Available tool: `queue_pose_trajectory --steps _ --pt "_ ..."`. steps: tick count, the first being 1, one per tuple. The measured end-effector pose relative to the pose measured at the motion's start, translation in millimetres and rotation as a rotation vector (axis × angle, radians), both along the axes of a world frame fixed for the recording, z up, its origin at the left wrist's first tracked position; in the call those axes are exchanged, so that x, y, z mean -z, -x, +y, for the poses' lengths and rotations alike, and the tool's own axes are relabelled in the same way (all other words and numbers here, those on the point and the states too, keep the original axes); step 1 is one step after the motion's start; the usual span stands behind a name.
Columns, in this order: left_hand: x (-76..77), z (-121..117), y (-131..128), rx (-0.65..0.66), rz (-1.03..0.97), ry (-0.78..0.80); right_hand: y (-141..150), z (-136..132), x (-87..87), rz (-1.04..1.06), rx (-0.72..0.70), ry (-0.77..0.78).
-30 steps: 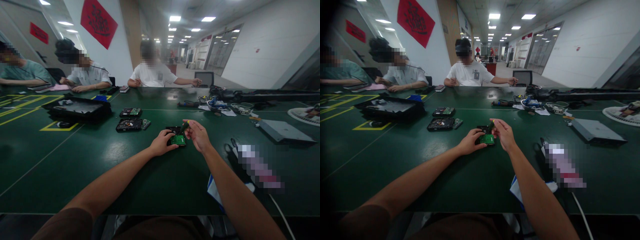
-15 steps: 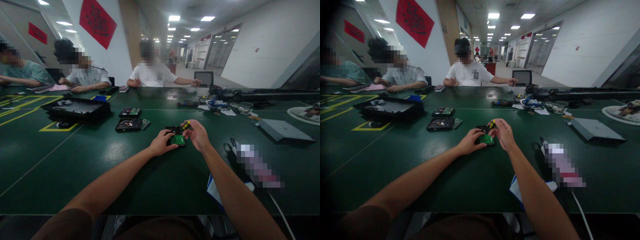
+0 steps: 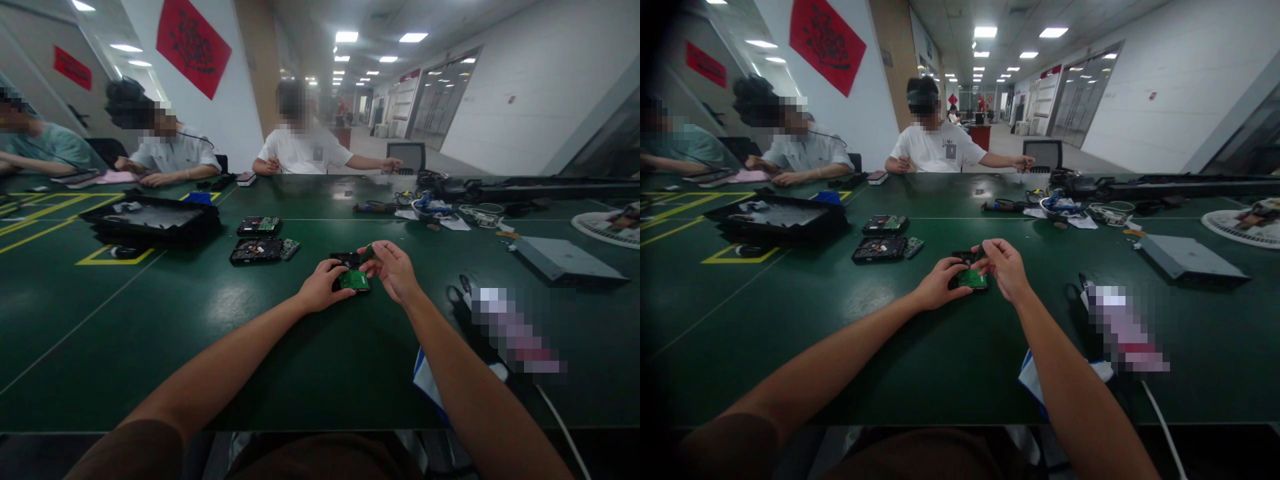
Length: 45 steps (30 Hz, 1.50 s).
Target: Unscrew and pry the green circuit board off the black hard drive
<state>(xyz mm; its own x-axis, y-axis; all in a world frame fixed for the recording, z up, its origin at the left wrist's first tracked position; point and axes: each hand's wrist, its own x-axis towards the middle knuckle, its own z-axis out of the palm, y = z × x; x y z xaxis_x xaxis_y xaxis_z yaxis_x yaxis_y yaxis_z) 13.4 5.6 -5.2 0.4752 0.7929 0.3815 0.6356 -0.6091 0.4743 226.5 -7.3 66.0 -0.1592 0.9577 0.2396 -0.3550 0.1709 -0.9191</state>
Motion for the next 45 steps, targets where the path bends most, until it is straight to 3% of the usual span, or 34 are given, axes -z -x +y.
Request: queue_pose_trajectory --steps 28,45 --pt "1.0 0.5 -1.3 -0.004 0.015 -0.008 -3.9 1.4 -0.6 -0.039 0.046 -0.02" --pt "0.9 0.2 -2.1 -0.006 -0.005 -0.01 -3.3 0.3 -0.9 -0.067 -0.007 -0.019"
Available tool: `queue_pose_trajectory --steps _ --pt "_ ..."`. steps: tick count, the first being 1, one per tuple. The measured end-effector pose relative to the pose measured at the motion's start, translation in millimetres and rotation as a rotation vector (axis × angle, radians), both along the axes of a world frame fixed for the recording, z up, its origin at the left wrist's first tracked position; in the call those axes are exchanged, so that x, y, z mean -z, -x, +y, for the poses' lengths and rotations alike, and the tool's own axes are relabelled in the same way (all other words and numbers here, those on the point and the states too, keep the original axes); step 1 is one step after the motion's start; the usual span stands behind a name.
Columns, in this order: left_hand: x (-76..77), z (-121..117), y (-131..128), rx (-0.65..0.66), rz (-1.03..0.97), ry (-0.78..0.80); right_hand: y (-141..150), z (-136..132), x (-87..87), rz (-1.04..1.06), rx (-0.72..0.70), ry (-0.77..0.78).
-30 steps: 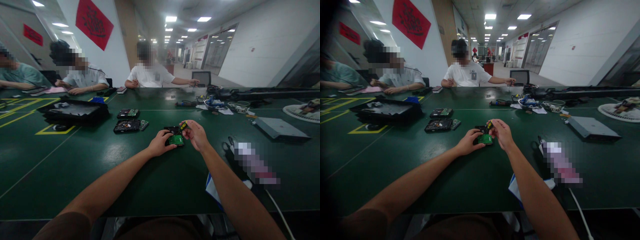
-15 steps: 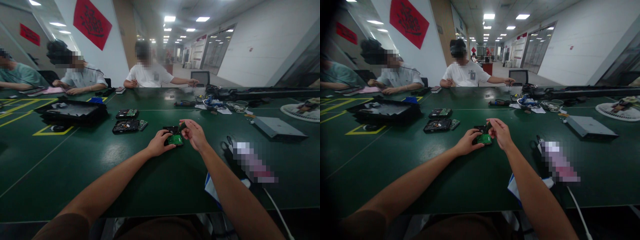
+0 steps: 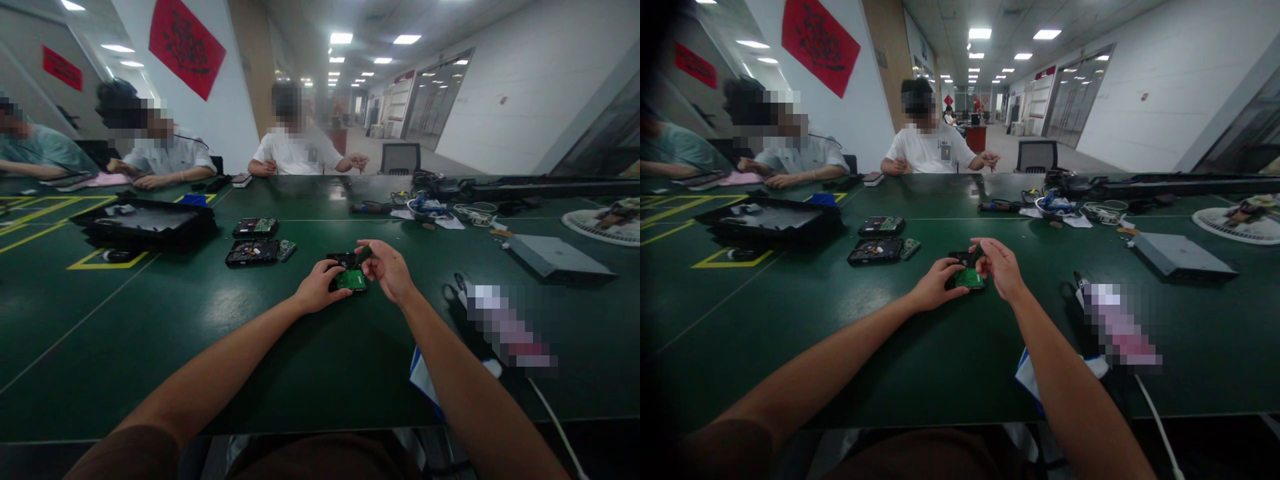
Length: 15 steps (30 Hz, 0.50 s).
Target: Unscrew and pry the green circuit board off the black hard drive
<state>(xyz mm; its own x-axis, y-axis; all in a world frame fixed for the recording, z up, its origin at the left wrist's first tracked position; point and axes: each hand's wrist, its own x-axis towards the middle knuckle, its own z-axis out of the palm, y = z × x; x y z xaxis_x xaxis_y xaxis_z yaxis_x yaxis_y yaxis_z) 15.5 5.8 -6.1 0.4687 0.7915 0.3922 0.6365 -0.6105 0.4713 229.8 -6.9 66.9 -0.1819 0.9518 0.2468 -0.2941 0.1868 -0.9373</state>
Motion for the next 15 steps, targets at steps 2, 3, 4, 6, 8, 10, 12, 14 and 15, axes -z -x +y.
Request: queue_pose_trajectory --steps 2,3,4,6,8,10,12,14,15 --pt "0.6 0.1 0.0 0.0 0.001 -0.009 1.0 -0.3 0.5 -0.03 0.024 -0.011" --pt "0.8 0.1 0.1 0.0 0.004 -0.011 1.5 -0.5 0.8 -0.041 0.037 -0.014" --pt "1.0 0.2 0.2 0.0 0.006 -0.012 2.0 -0.6 0.9 -0.047 0.047 -0.014" --pt "1.1 0.3 0.6 0.003 0.007 -0.013 2.9 -0.9 1.0 -0.044 0.05 -0.012" --pt "0.9 0.5 0.9 0.008 0.001 -0.013 3.1 -0.9 0.9 -0.031 0.036 -0.01" --pt "0.6 0.7 1.1 0.011 -0.002 -0.009 2.9 -0.8 0.7 -0.012 0.012 -0.007" --pt "0.3 0.8 1.0 0.01 0.001 -0.005 2.5 -0.6 0.5 0.013 -0.011 -0.004" --pt "0.2 0.8 0.8 0.008 0.002 -0.003 2.3 -0.6 0.3 0.033 -0.027 0.003" --pt "0.3 0.7 0.7 0.007 0.003 -0.002 2.2 -0.6 0.3 0.034 -0.026 0.006"
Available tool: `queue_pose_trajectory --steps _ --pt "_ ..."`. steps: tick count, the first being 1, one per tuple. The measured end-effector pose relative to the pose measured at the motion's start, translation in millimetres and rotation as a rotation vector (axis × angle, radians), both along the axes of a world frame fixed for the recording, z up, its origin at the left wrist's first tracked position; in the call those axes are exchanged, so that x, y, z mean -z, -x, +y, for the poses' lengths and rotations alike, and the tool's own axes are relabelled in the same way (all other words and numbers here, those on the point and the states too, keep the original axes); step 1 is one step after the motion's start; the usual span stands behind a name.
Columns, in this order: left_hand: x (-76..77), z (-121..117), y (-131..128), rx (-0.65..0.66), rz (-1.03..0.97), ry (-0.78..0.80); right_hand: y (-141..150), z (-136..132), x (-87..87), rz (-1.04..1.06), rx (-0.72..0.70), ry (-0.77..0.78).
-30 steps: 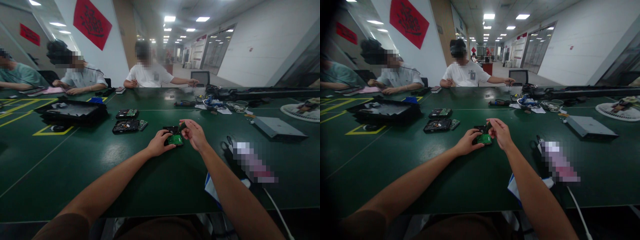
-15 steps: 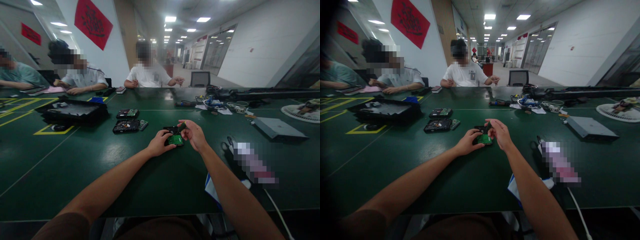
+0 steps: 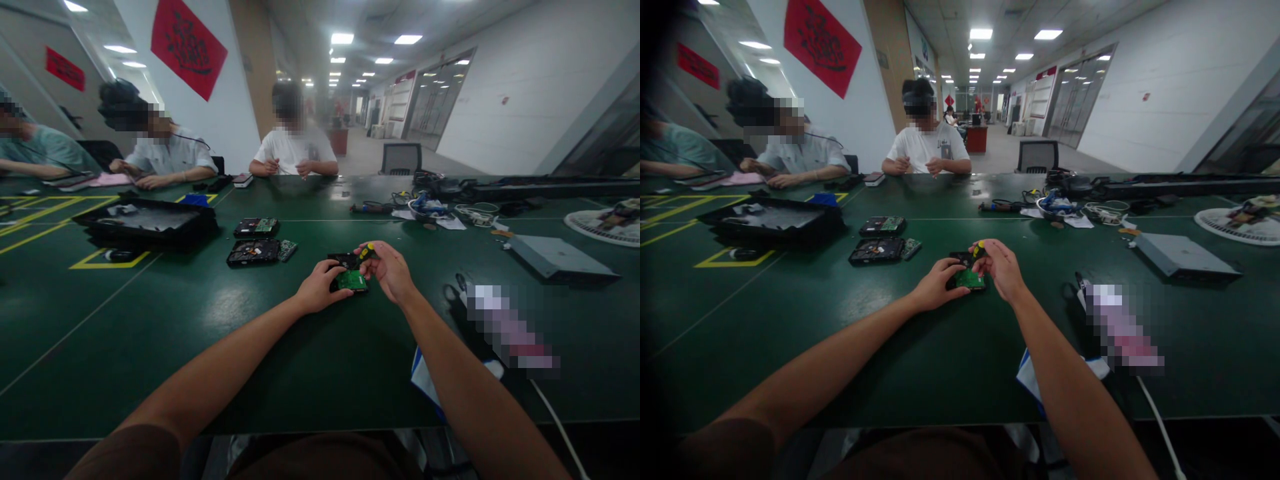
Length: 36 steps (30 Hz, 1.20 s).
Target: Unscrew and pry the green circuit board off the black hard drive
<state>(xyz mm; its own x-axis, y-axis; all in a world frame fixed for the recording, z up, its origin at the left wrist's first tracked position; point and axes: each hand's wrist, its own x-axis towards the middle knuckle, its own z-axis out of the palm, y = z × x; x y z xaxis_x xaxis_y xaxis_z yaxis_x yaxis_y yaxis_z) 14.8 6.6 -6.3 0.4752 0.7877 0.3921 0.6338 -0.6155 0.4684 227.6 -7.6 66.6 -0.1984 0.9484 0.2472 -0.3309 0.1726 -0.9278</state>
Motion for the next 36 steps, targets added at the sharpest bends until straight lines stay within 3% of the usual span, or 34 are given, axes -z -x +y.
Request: queue_pose_trajectory --steps 7,36 --pt "0.2 -0.1 -0.3 0.0 0.001 0.0 -0.7 0.7 0.9 -0.07 0.076 -0.012" --pt "0.5 0.1 1.4 0.004 -0.005 0.002 1.9 -1.9 -3.4 0.003 0.042 -0.004"
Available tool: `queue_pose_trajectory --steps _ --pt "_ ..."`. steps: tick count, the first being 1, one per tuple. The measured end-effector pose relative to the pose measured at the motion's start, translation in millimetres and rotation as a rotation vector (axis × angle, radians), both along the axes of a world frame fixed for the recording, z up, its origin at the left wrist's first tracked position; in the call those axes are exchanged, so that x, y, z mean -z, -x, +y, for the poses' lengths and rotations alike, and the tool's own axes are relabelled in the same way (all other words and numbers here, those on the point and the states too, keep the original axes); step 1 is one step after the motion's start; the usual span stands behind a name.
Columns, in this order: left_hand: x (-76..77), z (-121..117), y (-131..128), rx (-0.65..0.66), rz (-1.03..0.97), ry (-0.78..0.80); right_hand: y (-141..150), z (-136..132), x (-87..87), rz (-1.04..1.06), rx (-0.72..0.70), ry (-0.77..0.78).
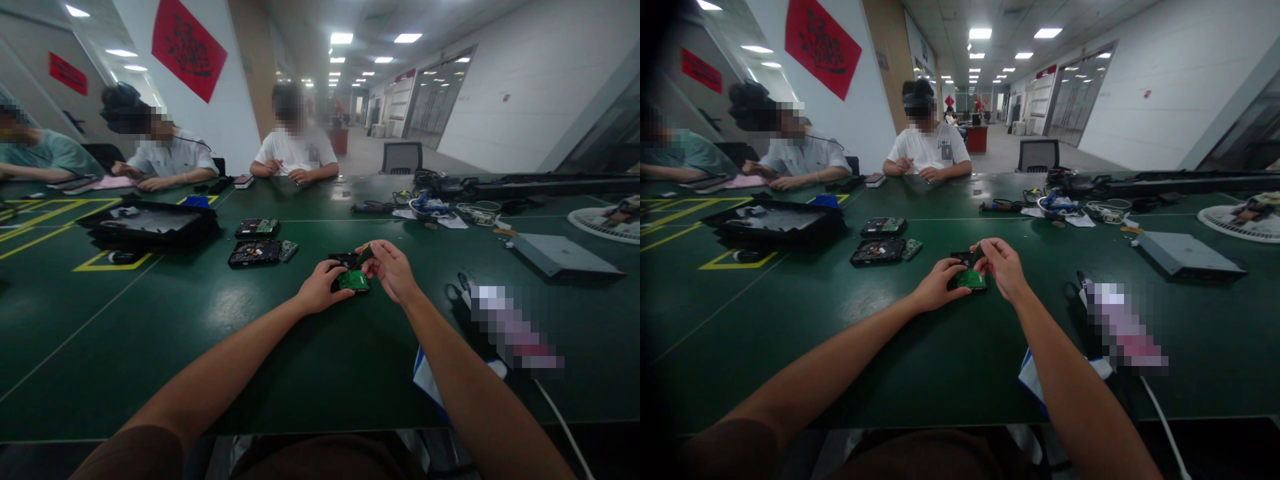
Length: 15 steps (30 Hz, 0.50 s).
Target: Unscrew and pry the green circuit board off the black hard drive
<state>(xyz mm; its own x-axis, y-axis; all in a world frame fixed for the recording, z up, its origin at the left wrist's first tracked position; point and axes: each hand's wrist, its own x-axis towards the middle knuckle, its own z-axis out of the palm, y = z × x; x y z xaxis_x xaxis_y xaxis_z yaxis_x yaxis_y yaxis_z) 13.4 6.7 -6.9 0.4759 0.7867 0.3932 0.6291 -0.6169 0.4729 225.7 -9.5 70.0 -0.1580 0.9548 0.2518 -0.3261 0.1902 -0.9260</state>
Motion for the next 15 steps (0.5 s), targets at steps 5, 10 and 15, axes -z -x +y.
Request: queue_pose_trajectory --steps 5,10,15 --pt "0.6 0.2 -0.3 -0.001 0.006 0.0 -1.7 1.1 0.3 0.001 -0.001 0.008" --pt "0.3 0.2 -0.3 -0.004 0.019 -0.006 -3.1 3.3 2.9 -0.037 0.029 -0.006" --pt "-1.8 -1.1 0.0 -0.003 0.017 -0.005 -1.6 2.5 2.5 -0.03 0.02 -0.005"
